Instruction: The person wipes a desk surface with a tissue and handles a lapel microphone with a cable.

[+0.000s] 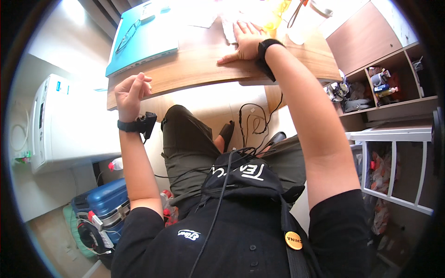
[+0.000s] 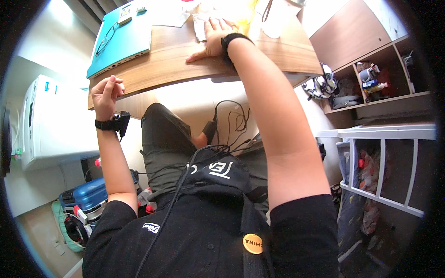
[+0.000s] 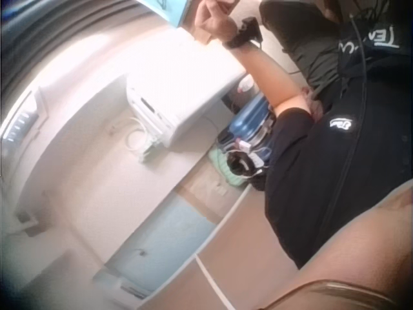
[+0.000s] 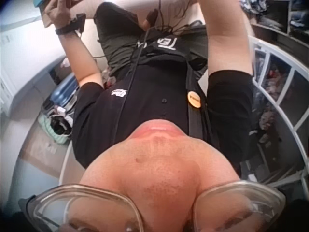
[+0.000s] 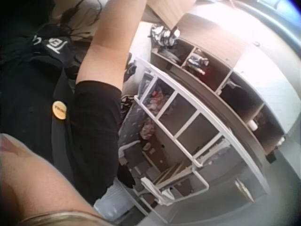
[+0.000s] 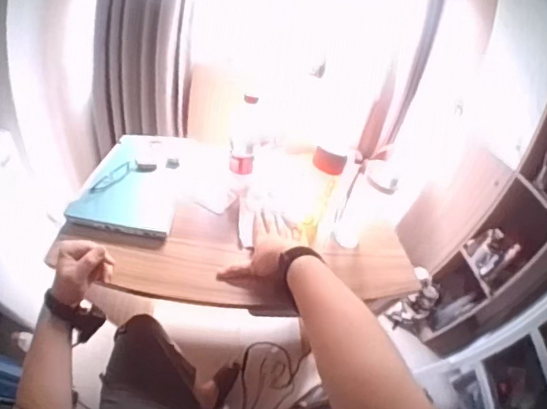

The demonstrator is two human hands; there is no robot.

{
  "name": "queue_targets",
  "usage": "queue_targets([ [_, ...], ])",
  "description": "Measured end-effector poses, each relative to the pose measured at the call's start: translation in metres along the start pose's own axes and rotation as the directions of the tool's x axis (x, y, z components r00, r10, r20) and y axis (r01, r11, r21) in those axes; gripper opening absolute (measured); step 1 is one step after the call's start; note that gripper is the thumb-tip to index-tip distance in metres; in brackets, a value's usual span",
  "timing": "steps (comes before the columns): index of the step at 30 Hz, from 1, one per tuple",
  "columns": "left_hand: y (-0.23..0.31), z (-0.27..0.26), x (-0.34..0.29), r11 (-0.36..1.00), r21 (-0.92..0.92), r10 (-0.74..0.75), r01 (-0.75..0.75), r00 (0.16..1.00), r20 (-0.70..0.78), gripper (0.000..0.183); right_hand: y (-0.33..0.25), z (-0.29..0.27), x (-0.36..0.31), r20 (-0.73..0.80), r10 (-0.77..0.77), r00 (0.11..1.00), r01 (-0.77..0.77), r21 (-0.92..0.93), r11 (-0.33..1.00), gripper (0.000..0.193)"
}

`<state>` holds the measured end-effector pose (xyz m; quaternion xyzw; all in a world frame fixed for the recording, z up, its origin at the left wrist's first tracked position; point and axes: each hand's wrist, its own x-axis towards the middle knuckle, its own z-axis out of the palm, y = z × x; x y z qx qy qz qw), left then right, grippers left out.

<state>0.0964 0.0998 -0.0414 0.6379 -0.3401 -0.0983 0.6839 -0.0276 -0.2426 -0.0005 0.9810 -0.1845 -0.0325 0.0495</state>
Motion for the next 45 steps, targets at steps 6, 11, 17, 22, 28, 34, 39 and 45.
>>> queue_targets([
  [6,0.005,-0.020,-0.004,0.979,0.181,-0.096,0.097,0.995,-0.014,0.041,-0.025,-0.030,-0.038,0.321,-0.047,0.946,-0.084,0.382,0.920,0.108],
  [11,-0.003,0.003,-0.004,0.993,0.115,0.039,-0.035,0.998,-0.039,0.041,-0.018,-0.028,-0.065,0.159,0.045,0.986,-0.084,0.247,0.965,0.125],
  [17,-0.015,0.005,0.001,0.993,0.101,0.063,-0.069,0.996,0.062,0.039,-0.029,-0.025,-0.094,0.220,0.174,0.960,-0.239,0.320,0.917,0.114],
  [22,0.011,0.022,-0.002,0.957,0.206,0.193,-0.203,0.979,0.068,0.034,-0.030,-0.014,-0.110,0.251,0.239,0.938,-0.303,0.259,0.917,0.116],
  [28,0.004,0.012,-0.002,0.952,0.262,0.148,-0.160,0.987,0.064,0.030,-0.051,-0.007,-0.137,0.205,0.218,0.954,-0.256,0.185,0.949,0.128],
  [34,0.003,0.052,-0.002,0.837,0.535,0.125,-0.120,0.992,0.028,0.028,-0.037,-0.003,-0.160,0.167,0.097,0.981,-0.122,0.146,0.982,0.137],
  [39,0.053,0.142,-0.027,0.870,0.405,0.094,-0.282,0.900,0.426,0.022,-0.027,0.002,-0.166,0.119,0.116,0.986,-0.136,0.174,0.975,0.131],
  [45,0.027,0.205,-0.013,0.746,0.420,0.211,-0.516,0.782,0.586,0.051,-0.030,0.013,-0.160,0.044,0.050,0.998,-0.057,0.178,0.982,0.116],
])
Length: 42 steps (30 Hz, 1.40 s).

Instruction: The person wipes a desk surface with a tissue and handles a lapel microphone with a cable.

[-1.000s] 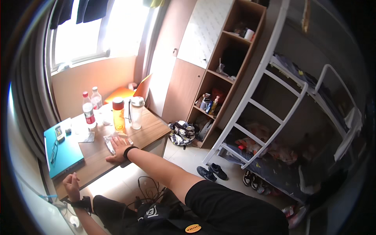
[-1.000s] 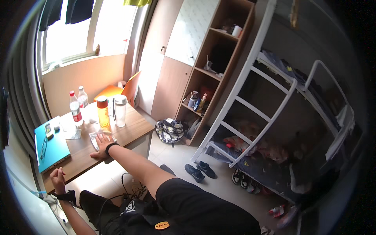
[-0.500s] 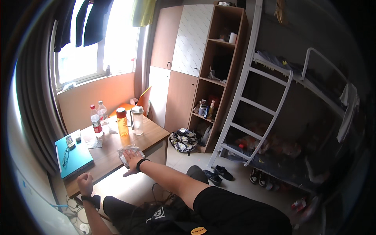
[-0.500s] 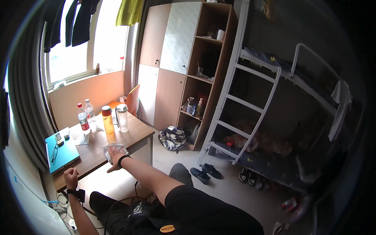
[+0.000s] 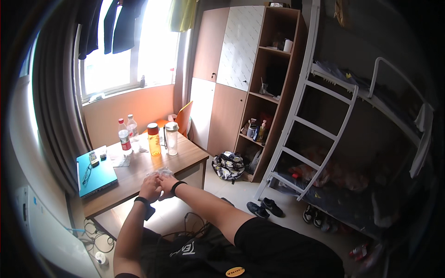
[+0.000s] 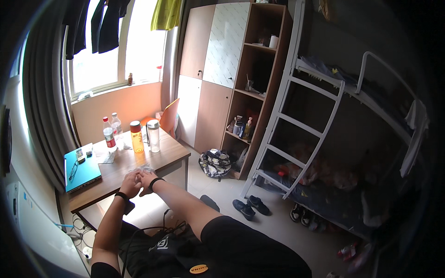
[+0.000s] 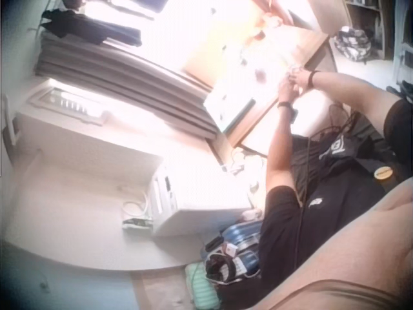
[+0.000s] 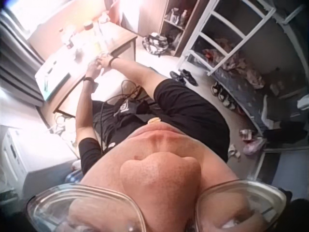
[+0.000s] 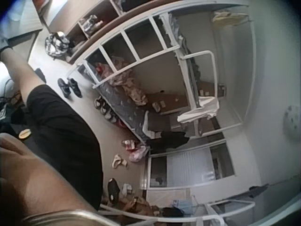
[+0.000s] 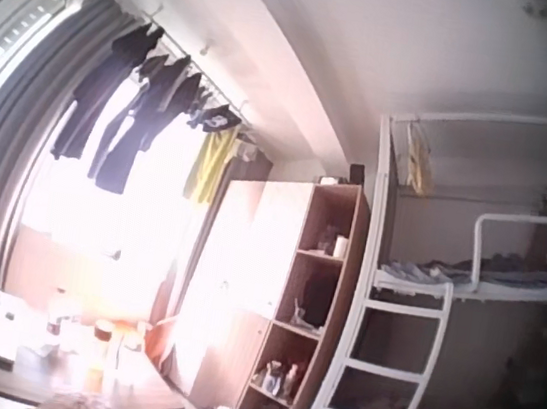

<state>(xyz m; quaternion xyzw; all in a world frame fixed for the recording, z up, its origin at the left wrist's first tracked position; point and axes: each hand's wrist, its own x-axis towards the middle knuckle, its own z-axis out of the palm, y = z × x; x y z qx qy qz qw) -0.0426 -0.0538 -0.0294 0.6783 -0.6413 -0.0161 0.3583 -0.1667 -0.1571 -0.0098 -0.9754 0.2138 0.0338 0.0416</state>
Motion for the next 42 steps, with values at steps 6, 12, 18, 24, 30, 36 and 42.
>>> queue_targets([
  [6,0.013,0.029,0.032,1.000,-0.014,-0.006,0.009,0.985,0.174,0.072,0.070,0.019,0.002,-0.226,-0.268,0.936,0.330,0.307,0.893,0.093],
  [12,0.001,0.005,-0.009,0.940,0.340,-0.096,0.026,0.977,0.190,0.100,0.041,-0.012,-0.004,-0.232,-0.337,0.913,0.363,0.079,0.929,0.098],
  [18,0.004,-0.006,-0.015,0.841,0.539,-0.150,0.052,0.979,0.140,0.092,0.072,-0.020,0.029,-0.109,-0.209,0.972,0.219,0.084,0.972,0.070],
  [24,0.022,-0.025,0.016,0.825,0.563,-0.191,0.051,0.963,0.193,0.086,0.090,-0.014,0.047,-0.063,-0.162,0.985,0.167,0.091,0.982,0.066],
  [30,-0.011,-0.025,0.044,0.892,0.399,0.128,-0.213,0.965,0.230,0.078,0.079,-0.011,0.041,0.024,-0.153,0.988,0.151,0.065,0.986,0.079],
  [36,-0.004,-0.066,0.088,0.989,-0.062,-0.095,0.132,0.906,0.412,0.057,0.081,-0.016,0.033,0.022,-0.127,0.992,0.125,0.081,0.989,0.082],
  [42,-0.037,-0.021,0.077,0.988,0.010,0.133,-0.153,0.892,0.432,0.078,0.077,-0.014,0.038,-0.003,-0.096,0.995,0.095,0.099,0.990,0.086],
])
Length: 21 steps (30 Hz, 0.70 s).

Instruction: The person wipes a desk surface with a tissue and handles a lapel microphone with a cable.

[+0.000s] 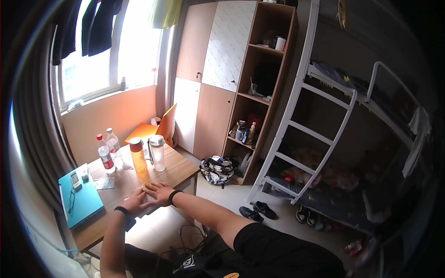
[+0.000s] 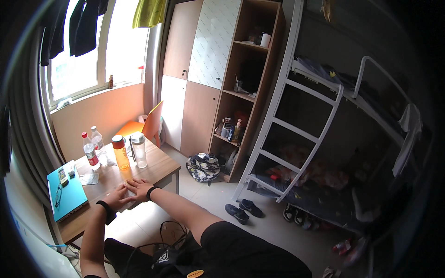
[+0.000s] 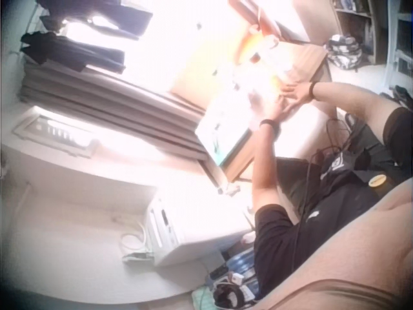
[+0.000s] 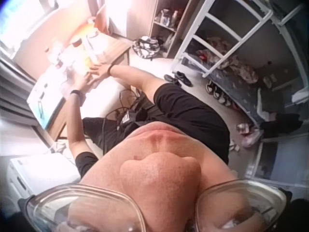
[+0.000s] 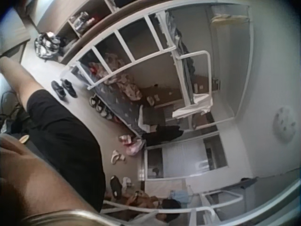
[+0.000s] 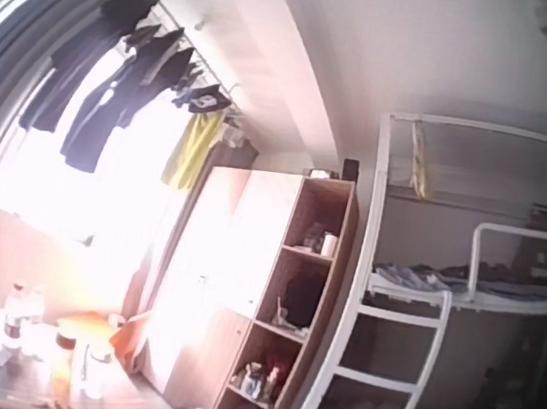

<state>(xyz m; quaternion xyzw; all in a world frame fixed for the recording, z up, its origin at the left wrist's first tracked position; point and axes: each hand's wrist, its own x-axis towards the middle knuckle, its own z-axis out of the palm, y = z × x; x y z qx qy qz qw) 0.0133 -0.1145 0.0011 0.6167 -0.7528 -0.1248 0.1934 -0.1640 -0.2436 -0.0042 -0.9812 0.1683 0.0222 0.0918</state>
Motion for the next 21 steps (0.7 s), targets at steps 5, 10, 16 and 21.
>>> queue_targets([
  [5,0.019,0.004,-0.012,0.955,0.247,-0.216,0.164,0.956,0.199,0.116,0.005,0.000,-0.002,-0.010,0.002,1.000,-0.002,-0.013,1.000,0.097],
  [10,0.018,0.008,-0.021,0.917,0.347,-0.269,0.198,0.949,0.168,0.128,0.014,0.008,-0.006,-0.063,-0.010,0.998,0.011,0.006,1.000,0.117],
  [16,-0.038,0.012,-0.039,0.867,0.392,-0.355,0.308,0.934,0.051,0.130,0.009,0.019,0.012,-0.094,-0.052,0.994,0.051,-0.010,0.999,0.119],
  [21,-0.046,-0.003,-0.053,0.867,0.389,-0.304,0.310,0.949,-0.078,0.111,0.006,0.000,0.007,-0.137,-0.110,0.984,0.111,-0.005,0.994,0.112],
])
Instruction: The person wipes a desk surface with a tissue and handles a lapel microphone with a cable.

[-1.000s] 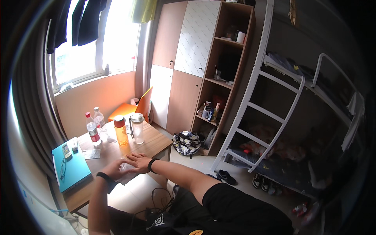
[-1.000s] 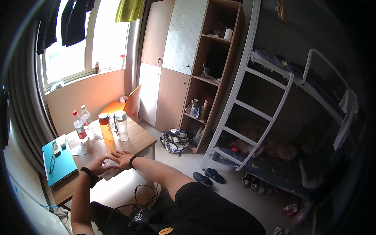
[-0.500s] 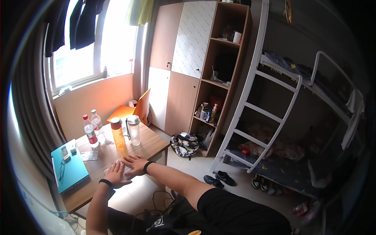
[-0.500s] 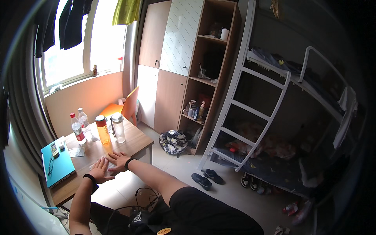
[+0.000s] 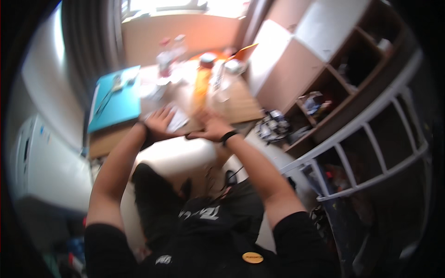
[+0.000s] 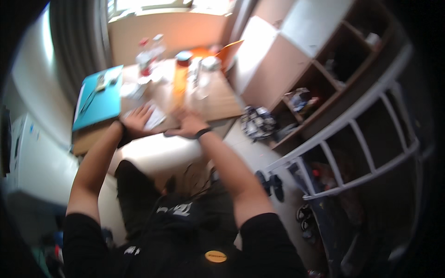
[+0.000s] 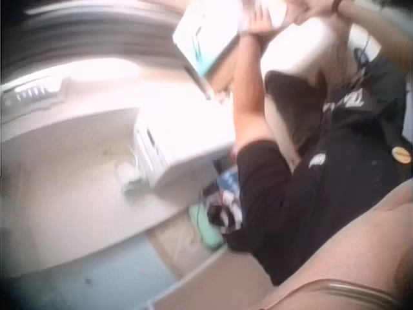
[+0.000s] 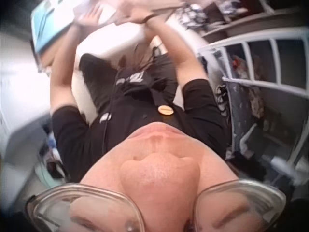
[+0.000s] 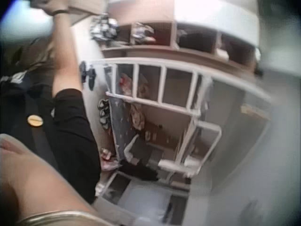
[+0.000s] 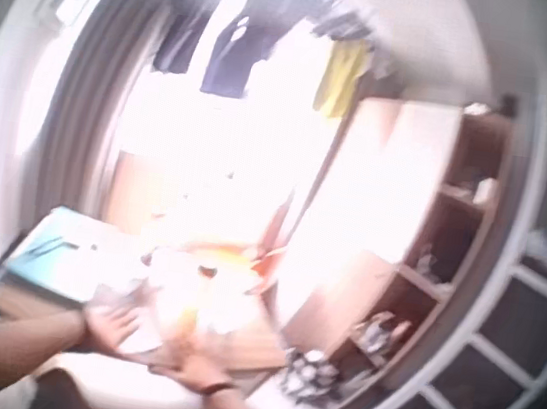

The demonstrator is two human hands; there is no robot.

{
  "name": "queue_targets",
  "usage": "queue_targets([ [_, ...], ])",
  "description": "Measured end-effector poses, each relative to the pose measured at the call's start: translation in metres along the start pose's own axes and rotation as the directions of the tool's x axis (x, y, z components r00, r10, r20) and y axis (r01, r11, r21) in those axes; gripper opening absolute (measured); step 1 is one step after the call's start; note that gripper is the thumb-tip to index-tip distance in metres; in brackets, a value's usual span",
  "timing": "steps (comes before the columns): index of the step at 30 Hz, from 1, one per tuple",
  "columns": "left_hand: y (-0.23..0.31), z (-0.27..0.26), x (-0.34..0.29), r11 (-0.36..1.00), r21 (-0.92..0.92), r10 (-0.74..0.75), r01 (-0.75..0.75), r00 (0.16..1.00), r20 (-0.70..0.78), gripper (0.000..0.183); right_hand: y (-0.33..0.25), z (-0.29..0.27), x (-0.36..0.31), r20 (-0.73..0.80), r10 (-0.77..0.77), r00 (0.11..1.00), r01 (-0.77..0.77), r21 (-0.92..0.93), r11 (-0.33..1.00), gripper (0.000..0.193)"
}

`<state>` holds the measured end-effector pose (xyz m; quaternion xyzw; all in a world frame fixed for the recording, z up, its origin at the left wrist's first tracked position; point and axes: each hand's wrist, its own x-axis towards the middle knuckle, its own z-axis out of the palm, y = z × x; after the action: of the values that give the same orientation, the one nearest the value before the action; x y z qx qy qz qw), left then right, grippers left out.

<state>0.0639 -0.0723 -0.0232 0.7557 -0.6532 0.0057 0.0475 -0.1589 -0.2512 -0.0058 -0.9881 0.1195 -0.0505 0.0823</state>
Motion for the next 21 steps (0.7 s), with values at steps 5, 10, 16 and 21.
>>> queue_targets([
  [5,0.007,-0.028,0.027,0.989,0.039,-0.146,0.141,0.918,0.369,0.117,-0.001,0.005,-0.006,0.043,0.087,0.995,-0.084,-0.070,0.994,0.117],
  [10,-0.002,-0.031,0.048,0.959,0.092,-0.280,0.267,0.854,0.439,0.129,-0.007,0.012,-0.011,0.039,0.028,0.999,-0.023,-0.123,0.992,0.116],
  [16,0.004,-0.028,0.098,0.921,0.274,-0.377,0.278,0.813,0.443,0.138,0.000,0.014,-0.012,-0.005,0.015,1.000,-0.015,-0.126,0.992,0.118],
  [21,0.000,-0.028,0.128,0.905,0.323,-0.402,0.276,0.800,0.445,0.143,0.003,0.016,-0.011,-0.022,0.007,1.000,-0.010,-0.134,0.991,0.118],
])
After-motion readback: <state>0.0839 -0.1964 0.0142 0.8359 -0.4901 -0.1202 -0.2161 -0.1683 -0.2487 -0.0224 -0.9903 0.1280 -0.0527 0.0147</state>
